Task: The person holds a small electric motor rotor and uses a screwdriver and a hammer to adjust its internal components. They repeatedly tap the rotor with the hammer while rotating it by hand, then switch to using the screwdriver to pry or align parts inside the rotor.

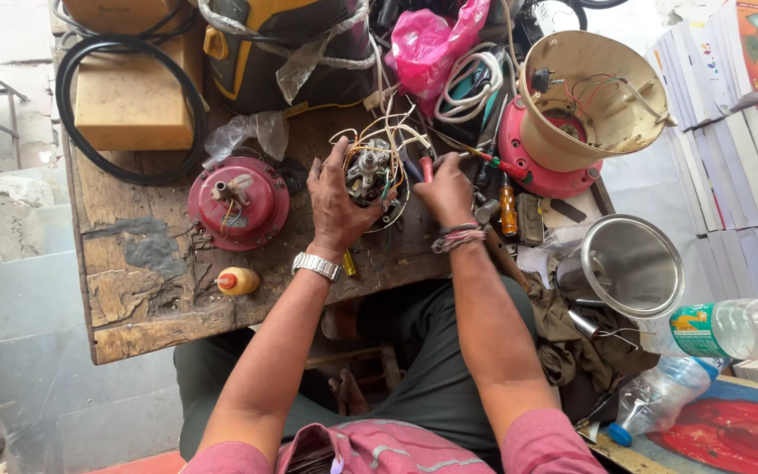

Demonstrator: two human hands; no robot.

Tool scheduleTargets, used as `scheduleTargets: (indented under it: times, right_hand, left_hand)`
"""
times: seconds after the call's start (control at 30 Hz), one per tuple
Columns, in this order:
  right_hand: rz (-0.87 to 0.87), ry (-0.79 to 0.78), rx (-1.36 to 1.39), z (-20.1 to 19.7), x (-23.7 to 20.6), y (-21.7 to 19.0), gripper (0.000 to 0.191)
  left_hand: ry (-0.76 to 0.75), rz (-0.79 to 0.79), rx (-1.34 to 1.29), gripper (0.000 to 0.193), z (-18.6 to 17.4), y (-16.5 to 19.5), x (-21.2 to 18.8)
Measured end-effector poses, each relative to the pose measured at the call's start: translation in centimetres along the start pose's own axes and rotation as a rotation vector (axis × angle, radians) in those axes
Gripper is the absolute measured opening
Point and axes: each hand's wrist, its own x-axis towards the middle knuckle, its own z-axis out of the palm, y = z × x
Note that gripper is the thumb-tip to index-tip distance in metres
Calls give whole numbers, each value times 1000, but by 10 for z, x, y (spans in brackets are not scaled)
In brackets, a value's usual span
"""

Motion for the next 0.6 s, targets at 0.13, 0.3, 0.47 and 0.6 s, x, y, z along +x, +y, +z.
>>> scheduleTargets:
  times: [0.13,0.3,0.47,0.6]
  right_hand:
    - [-196,38,134,-20,8,16,57]
    - [-370,112,201,-44,-4,22,52]
    - [-364,258,403,-56,-10,26,38]
    - [-249,200,648,-49,0,34,30]
  left_hand:
    - [1,-4,11,110,1,3,2]
    - [0,-10,30,105,3,6,5]
    - [19,-5,51,104,3,6,5]
    - [114,-45,129,104,8,21,-2]
